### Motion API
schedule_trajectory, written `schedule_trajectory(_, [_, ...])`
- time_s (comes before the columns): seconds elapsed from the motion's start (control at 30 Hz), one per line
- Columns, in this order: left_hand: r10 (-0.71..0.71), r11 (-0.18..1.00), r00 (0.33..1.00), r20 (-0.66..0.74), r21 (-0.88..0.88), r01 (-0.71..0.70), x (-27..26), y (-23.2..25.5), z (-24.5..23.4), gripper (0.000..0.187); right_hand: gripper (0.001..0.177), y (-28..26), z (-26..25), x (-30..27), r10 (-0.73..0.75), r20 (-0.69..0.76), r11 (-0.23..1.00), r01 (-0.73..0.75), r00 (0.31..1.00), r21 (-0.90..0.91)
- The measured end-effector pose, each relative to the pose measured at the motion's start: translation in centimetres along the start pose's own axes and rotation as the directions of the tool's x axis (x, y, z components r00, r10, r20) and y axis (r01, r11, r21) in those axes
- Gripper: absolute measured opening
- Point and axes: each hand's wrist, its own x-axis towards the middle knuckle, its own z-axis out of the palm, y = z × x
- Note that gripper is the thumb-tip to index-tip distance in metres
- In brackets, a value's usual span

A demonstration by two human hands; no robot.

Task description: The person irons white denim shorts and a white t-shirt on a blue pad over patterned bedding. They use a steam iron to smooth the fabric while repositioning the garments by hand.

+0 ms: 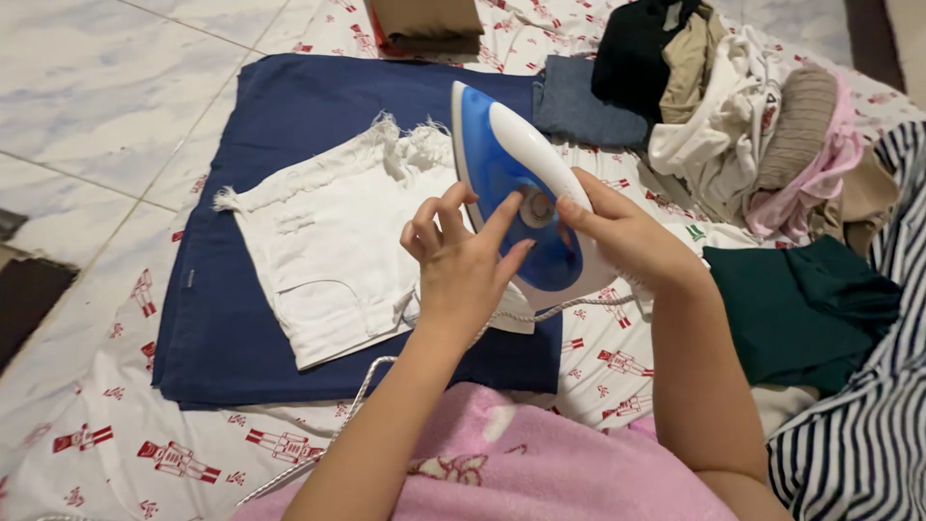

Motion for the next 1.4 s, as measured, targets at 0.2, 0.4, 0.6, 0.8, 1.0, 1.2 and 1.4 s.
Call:
schedule_trajectory(0.2, [0.014,1.0,1.0,-0.017,-0.003,-0.014,1.1,0.7,0.8,0.045,0.055,-0.2,-1.2,0.0,-0.004,-0.009,0.999,0.003,1.0,-0.048])
schedule_trajectory(0.4, [-0.005,1.0,1.0,-0.025,-0.031,0.004,1.7,1.0,1.2,0.042,0.057,-0.4,-1.2,0.0,0.044,-0.008,0.998,-0.045,0.999,-0.032])
schedule_trajectory(0.6, [-0.043,0.998,0.999,-0.01,-0.052,0.043,1.5,1.3,1.1,0.043,0.058,0.6,-1.1,0.3,0.052,0.039,0.999,-0.052,0.998,0.006])
schedule_trajectory(0.8, [-0.064,0.997,0.998,-0.004,-0.047,0.064,1.3,1.2,1.1,0.046,0.057,1.1,-0.5,0.5,0.092,0.038,0.995,-0.094,0.995,0.027])
schedule_trajectory(1.0, [-0.113,0.993,0.994,-0.011,-0.024,0.113,1.2,1.4,1.1,0.046,0.059,0.3,0.2,0.4,0.126,0.015,0.991,-0.127,0.992,0.038])
schedule_trajectory(1.2, [-0.169,0.985,0.985,0.02,-0.03,0.169,1.1,1.7,1.3,0.046,0.058,0.3,0.3,0.6,0.149,0.01,0.988,-0.149,0.989,0.03])
schedule_trajectory(1.4, [-0.169,0.985,0.985,-0.015,-0.029,0.169,0.8,1.8,1.4,0.045,0.057,0.4,0.4,0.7,0.151,0.032,0.981,-0.154,0.988,0.115])
